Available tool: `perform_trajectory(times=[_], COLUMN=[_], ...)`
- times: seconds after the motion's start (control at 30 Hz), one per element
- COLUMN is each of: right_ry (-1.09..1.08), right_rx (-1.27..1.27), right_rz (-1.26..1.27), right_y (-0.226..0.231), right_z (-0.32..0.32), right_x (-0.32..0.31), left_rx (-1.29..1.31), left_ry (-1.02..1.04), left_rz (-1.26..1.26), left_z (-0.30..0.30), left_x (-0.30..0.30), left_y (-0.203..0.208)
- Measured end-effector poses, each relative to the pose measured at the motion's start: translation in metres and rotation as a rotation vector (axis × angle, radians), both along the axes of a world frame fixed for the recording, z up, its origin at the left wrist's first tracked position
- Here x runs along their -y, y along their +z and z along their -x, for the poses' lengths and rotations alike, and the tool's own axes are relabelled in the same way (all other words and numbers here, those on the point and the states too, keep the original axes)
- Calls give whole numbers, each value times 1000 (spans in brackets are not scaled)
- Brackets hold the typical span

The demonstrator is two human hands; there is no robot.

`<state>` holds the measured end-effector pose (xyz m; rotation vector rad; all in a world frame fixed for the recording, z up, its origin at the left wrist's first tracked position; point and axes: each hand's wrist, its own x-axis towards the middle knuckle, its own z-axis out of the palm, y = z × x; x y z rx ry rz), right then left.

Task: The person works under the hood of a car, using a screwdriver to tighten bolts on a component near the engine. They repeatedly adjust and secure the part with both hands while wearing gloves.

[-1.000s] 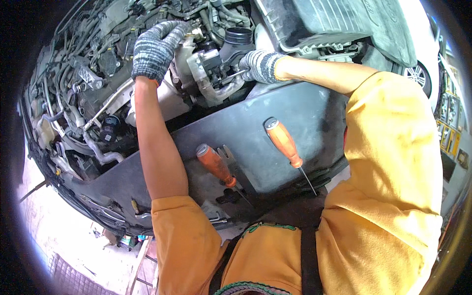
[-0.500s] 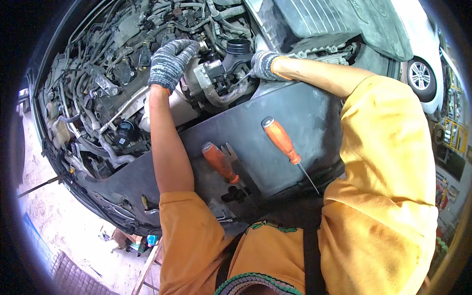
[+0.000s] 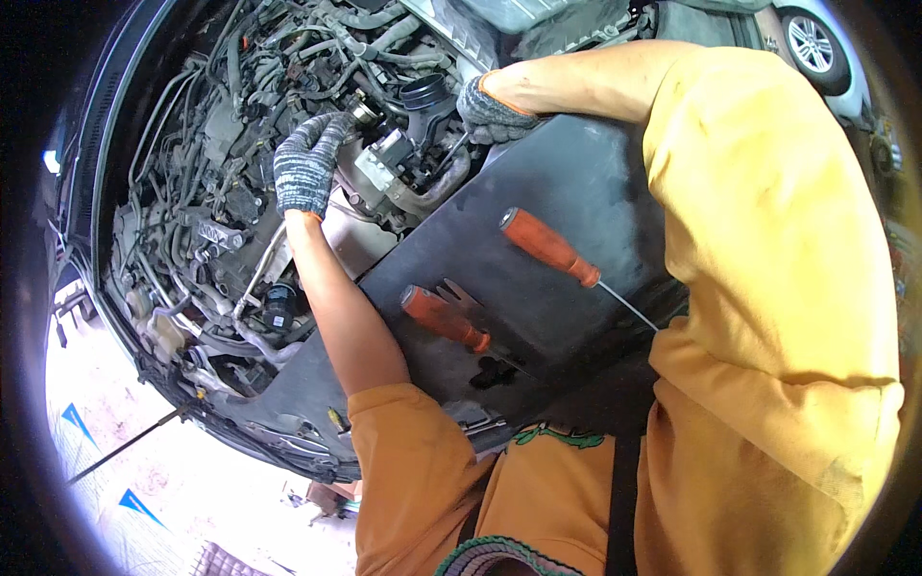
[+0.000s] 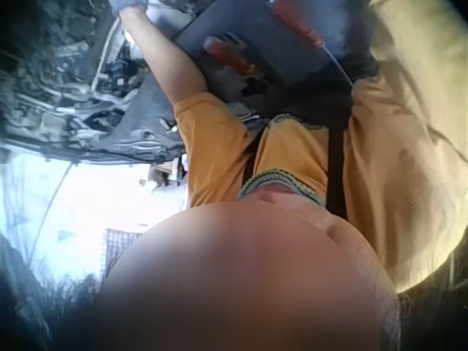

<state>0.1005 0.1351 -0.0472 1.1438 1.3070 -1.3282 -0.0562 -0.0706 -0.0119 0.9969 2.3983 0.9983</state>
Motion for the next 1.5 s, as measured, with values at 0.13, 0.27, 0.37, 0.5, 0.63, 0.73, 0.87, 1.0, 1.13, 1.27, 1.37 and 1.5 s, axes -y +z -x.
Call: perform_trajectory(times=[0.13, 0.27, 0.37, 0.5, 0.63, 0.73, 0.87, 1.0, 1.13, 1.27, 1.37, 1.5], right_ry=[160, 1511, 1131, -125, -195, 31, -417, -783, -2437, -1434, 120, 1177], right_rx=[-229, -1461, -1124, -41, 280, 347, 696, 773, 949, 761, 335, -323], right_rz=[40, -712, -261, 293, 371, 261, 130, 41, -127, -275, -322, -563], right_y=[-25, -79, -57, -36, -8, 1, -16, -21, -24, -24, -8, -8], right_z=[-18, -23, -33, -18, -9, 8, 35, 38, 32, 21, 20, 6], right_x=[-17, -41, -31, -28, -33, -18, -20, -23, -24, -11, 11, 15], left_rx=[73, 247, 8, -2, 112, -53, -82, -113, -84, -60, -35, -111], left_ry=[-51, 18, -67, -77, -41, -46, -80, -100, -88, -125, -96, -116], left_rz=[-16, -27, -3, -7, 5, 23, 22, 40, 40, 127, 75, 71], left_z=[-12, -24, -2, -5, -16, -2, -6, -3, 1, -1, 2, 1], left_x=[-17, -15, -6, -12, -19, -9, -16, -21, -16, -22, -16, -16], left_y=[9, 28, -1, 2, 21, 1, 1, -3, -5, 2, -2, -4])
